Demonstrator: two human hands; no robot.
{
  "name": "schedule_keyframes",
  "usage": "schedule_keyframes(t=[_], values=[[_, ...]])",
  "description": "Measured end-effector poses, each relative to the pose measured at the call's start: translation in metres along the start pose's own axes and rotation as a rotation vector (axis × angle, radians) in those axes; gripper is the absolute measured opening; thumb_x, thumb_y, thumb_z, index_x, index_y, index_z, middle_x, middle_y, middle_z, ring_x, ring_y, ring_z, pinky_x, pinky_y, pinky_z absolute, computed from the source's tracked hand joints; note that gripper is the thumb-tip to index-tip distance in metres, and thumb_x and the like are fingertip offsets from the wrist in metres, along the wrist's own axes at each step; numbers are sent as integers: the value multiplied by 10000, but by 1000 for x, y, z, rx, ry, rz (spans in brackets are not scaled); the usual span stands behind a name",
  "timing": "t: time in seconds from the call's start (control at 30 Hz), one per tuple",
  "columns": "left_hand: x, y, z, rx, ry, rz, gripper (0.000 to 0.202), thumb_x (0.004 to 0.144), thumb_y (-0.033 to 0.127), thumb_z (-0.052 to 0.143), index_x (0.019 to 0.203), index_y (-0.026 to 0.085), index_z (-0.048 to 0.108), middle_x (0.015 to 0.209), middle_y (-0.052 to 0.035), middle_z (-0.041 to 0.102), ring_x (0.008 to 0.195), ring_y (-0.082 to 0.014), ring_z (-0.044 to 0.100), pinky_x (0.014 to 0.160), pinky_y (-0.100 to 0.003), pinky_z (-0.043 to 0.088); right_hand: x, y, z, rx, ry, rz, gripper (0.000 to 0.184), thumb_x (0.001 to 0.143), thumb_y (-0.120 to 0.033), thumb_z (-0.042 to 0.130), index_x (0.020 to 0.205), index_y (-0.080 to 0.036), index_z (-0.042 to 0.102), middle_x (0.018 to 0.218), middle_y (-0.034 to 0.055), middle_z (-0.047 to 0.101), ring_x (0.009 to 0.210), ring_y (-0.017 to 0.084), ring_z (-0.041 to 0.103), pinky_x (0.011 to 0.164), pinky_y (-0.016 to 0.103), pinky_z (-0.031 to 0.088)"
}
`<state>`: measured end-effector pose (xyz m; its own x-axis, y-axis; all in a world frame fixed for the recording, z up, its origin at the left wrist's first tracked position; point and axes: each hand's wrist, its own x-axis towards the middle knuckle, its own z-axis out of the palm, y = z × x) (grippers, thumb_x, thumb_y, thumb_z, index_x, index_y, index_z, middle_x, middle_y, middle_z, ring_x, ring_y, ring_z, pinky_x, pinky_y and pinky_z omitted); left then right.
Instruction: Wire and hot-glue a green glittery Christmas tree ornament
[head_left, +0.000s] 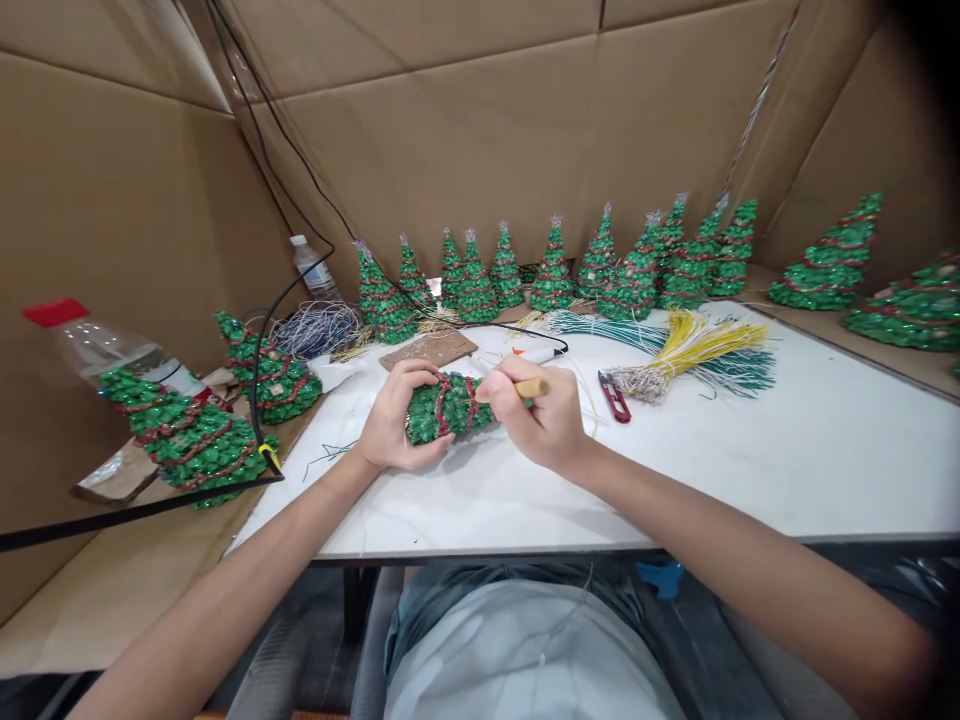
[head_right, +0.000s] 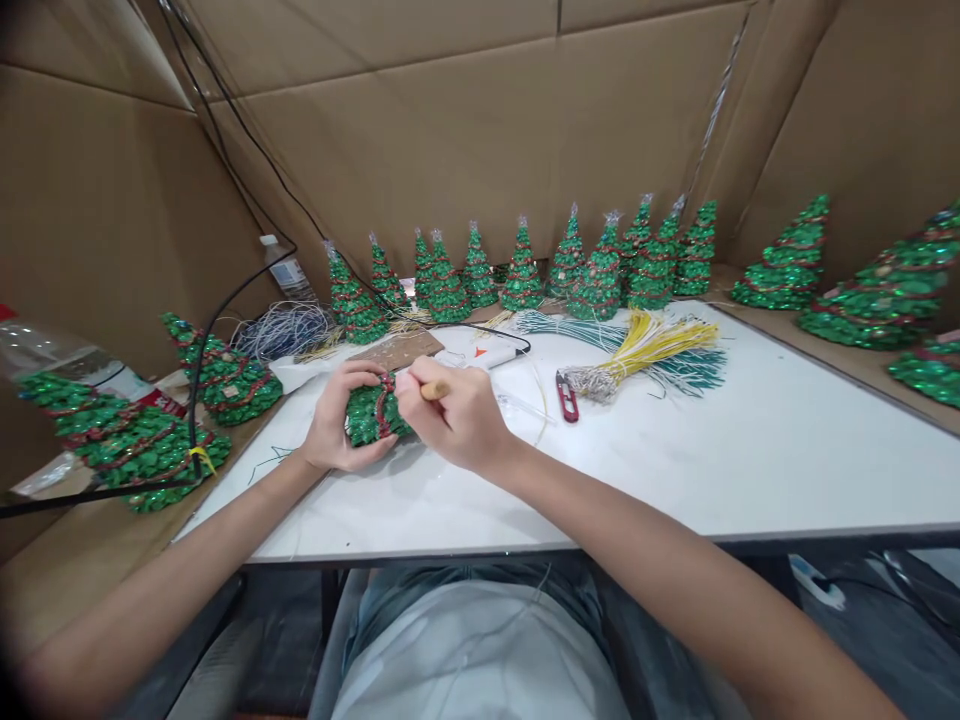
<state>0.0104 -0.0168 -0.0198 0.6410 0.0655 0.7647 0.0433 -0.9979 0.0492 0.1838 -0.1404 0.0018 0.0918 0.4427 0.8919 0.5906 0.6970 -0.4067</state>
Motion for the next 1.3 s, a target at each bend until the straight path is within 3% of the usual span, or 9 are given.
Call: schedule_keyframes(t=[0.2, 0.5, 0.67, 0.9, 1.07, 1.23, 1.3], values=[[-1, 0, 1, -7, 6, -3, 627, 580, 312, 722, 1133, 218, 441, 1085, -105, 510, 1006, -274, 529, 835, -467, 482, -2, -2, 4, 8, -63, -109, 297, 912, -232, 403, 627, -187, 476, 512, -46, 492, 439, 53, 452, 456, 174, 341], [-1, -1, 2, -11, 6, -32, 587, 603, 345, 702, 1117, 223, 446, 1078, -108, 522, 1012, -283, 535, 830, -471, 484, -3, -5, 9, -66, -146, -97, 294, 927, -256, 363, 641, -205, 412, 517, -52, 439, 442, 64, 403, 457, 196, 305], [-3, -3, 4, -34, 2, -46, 546, 649, 366, 677, 1123, 218, 449, 1066, -107, 531, 999, -270, 537, 843, -466, 483, -2, -10, 13, -178, -204, -232, 280, 927, -225, 363, 649, -209, 388, 520, -44, 455, 447, 78, 404, 461, 224, 291], [2, 3, 6, -44, -5, -15, 472, 694, 358, 611, 1111, 200, 457, 1043, -115, 527, 980, -266, 532, 831, -464, 479, -7, 4, 23, -312, -349, -323, 313, 955, -253, 306, 695, -190, 469, 571, -8, 547, 503, 103, 490, 499, 236, 315], [4, 4, 5, -42, -14, -20, 520, 679, 359, 644, 1132, 202, 443, 1053, -115, 515, 988, -266, 522, 837, -465, 478, -1, -5, 9, -189, -196, -276, 290, 916, -225, 374, 639, -197, 453, 501, -41, 487, 438, 70, 430, 464, 210, 311], [3, 4, 3, -13, -32, -34, 598, 624, 341, 712, 1138, 228, 430, 1077, -106, 513, 1006, -273, 526, 828, -462, 482, 10, -10, -11, 16, -23, 31, 356, 927, -284, 378, 591, -198, 460, 458, -53, 418, 397, 65, 395, 418, 205, 308], [4, 5, 3, -15, -32, -39, 600, 622, 337, 714, 1140, 229, 430, 1079, -106, 517, 1008, -275, 529, 831, -467, 479, 13, -9, -22, 23, 11, 81, 362, 927, -299, 382, 591, -199, 470, 452, -51, 411, 399, 72, 398, 422, 213, 320]])
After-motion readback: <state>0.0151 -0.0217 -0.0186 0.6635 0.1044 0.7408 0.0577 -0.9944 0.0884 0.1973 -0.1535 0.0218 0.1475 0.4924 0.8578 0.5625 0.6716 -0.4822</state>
